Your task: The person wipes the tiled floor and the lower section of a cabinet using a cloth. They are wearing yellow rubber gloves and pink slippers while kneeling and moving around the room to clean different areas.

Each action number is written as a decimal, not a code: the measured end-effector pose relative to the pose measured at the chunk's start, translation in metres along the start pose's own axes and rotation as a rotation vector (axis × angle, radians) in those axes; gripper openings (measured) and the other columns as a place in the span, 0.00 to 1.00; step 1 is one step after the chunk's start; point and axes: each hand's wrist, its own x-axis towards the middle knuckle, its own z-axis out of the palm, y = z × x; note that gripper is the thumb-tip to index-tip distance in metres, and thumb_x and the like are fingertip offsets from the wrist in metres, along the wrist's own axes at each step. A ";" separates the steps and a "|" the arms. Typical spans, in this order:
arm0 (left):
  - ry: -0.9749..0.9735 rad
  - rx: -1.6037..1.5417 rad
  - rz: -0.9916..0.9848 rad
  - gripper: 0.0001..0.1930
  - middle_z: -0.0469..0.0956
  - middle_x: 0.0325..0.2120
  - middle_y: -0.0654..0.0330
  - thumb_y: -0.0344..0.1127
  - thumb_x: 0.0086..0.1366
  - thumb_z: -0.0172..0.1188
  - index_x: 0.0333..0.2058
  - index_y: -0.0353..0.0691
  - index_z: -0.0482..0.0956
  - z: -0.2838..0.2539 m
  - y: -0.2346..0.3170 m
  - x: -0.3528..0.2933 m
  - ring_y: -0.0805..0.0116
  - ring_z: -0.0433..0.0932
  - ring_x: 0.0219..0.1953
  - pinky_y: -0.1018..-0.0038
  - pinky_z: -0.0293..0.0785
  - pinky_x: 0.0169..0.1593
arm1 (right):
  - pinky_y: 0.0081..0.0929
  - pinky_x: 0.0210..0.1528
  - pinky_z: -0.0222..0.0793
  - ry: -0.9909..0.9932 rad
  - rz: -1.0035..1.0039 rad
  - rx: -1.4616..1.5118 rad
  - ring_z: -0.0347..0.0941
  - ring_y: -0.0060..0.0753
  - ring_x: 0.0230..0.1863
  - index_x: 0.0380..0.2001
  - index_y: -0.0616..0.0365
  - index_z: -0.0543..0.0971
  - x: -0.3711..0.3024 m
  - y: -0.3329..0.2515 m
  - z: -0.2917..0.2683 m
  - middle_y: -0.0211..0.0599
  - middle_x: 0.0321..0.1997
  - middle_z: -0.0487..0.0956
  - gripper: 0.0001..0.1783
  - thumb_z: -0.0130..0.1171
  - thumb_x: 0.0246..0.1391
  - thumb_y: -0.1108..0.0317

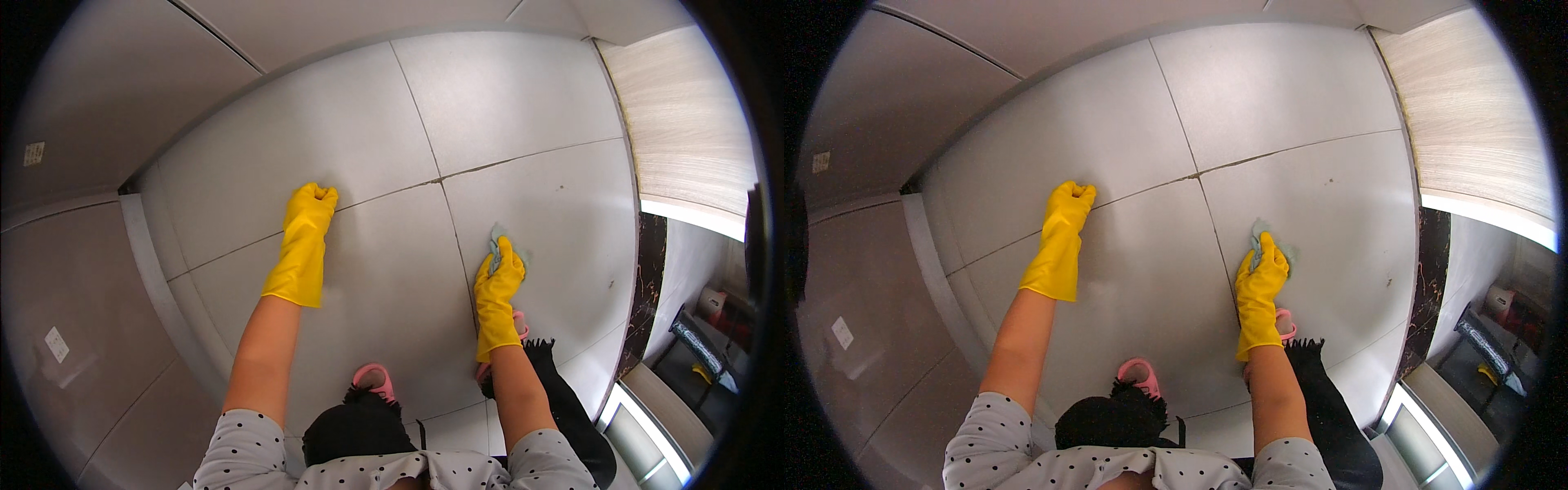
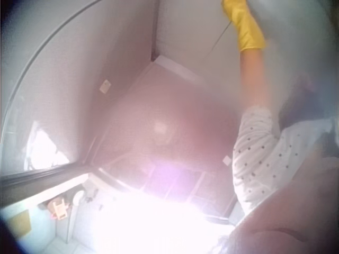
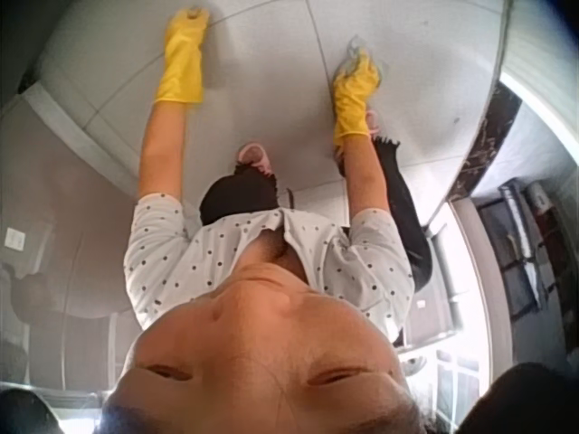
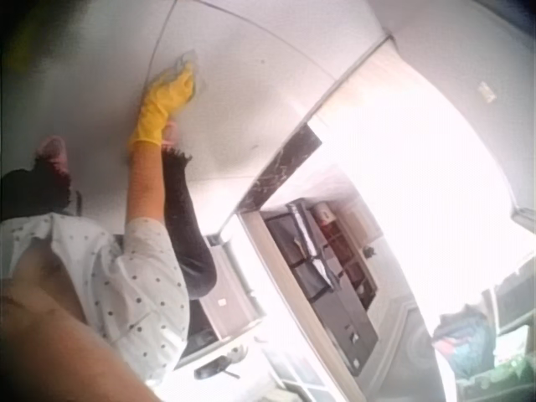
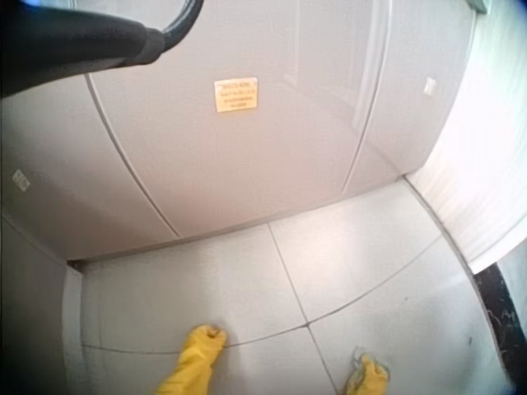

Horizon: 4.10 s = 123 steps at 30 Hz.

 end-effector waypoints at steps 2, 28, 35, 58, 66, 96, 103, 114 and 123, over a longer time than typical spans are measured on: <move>-0.029 0.002 -0.060 0.17 0.85 0.31 0.58 0.50 0.64 0.66 0.35 0.41 0.82 -0.003 0.009 -0.002 0.60 0.82 0.33 0.64 0.77 0.41 | 0.37 0.53 0.71 -0.007 0.089 0.097 0.76 0.51 0.47 0.57 0.60 0.78 0.001 0.002 0.002 0.48 0.47 0.82 0.24 0.61 0.55 0.76; 0.067 -0.461 1.041 0.14 0.84 0.45 0.54 0.28 0.63 0.66 0.48 0.40 0.83 0.101 0.057 -0.085 0.55 0.80 0.51 0.58 0.72 0.60 | 0.27 0.45 0.75 0.155 -0.207 -0.131 0.78 0.31 0.43 0.56 0.60 0.79 0.004 -0.048 -0.005 0.39 0.44 0.83 0.20 0.60 0.59 0.77; 0.452 0.018 0.444 0.50 0.61 0.71 0.48 0.39 0.53 0.78 0.72 0.42 0.60 -0.032 -0.091 -0.102 0.46 0.58 0.73 0.53 0.54 0.74 | 0.27 0.42 0.76 -0.218 0.079 0.607 0.80 0.31 0.40 0.50 0.62 0.82 0.010 -0.151 0.046 0.38 0.44 0.84 0.15 0.59 0.60 0.76; 0.009 0.325 -0.103 0.83 0.26 0.78 0.47 0.54 0.32 0.86 0.77 0.51 0.28 -0.067 -0.168 -0.110 0.38 0.26 0.78 0.37 0.26 0.74 | 0.49 0.52 0.72 0.226 -0.071 -0.367 0.78 0.58 0.46 0.56 0.56 0.78 0.137 -0.012 -0.047 0.50 0.42 0.83 0.24 0.65 0.56 0.63; 0.024 0.398 -0.100 0.81 0.26 0.78 0.46 0.52 0.35 0.86 0.77 0.50 0.30 -0.077 -0.165 -0.114 0.36 0.26 0.78 0.34 0.30 0.73 | 0.50 0.50 0.75 -0.318 -0.584 0.100 0.80 0.51 0.49 0.53 0.49 0.79 -0.053 -0.254 0.062 0.45 0.47 0.83 0.21 0.56 0.54 0.71; 0.073 0.388 -0.008 0.76 0.27 0.78 0.47 0.55 0.41 0.83 0.78 0.54 0.32 -0.072 -0.192 -0.113 0.34 0.28 0.78 0.34 0.28 0.74 | 0.48 0.57 0.72 -0.350 -0.474 0.083 0.78 0.54 0.54 0.59 0.54 0.77 -0.059 -0.082 -0.018 0.46 0.55 0.82 0.29 0.58 0.51 0.73; -0.032 0.449 -0.201 0.80 0.22 0.77 0.45 0.57 0.41 0.84 0.77 0.51 0.26 -0.035 -0.129 -0.126 0.35 0.27 0.78 0.39 0.32 0.75 | 0.48 0.59 0.69 0.234 0.074 -0.083 0.75 0.57 0.55 0.56 0.53 0.79 0.043 0.086 -0.152 0.48 0.52 0.82 0.22 0.64 0.56 0.68; -0.038 0.503 -0.142 0.80 0.21 0.77 0.43 0.64 0.43 0.80 0.76 0.48 0.23 -0.040 -0.159 -0.115 0.29 0.28 0.77 0.37 0.37 0.74 | 0.52 0.58 0.71 -0.442 -0.011 0.036 0.76 0.61 0.54 0.56 0.49 0.79 -0.164 -0.038 -0.093 0.49 0.53 0.82 0.26 0.63 0.51 0.70; -0.125 0.579 -0.126 0.80 0.21 0.76 0.37 0.65 0.44 0.80 0.75 0.43 0.22 -0.043 -0.151 -0.098 0.27 0.29 0.76 0.39 0.41 0.74 | 0.50 0.66 0.64 0.334 0.502 0.037 0.72 0.62 0.61 0.59 0.56 0.76 -0.005 0.111 -0.195 0.53 0.60 0.78 0.24 0.61 0.60 0.67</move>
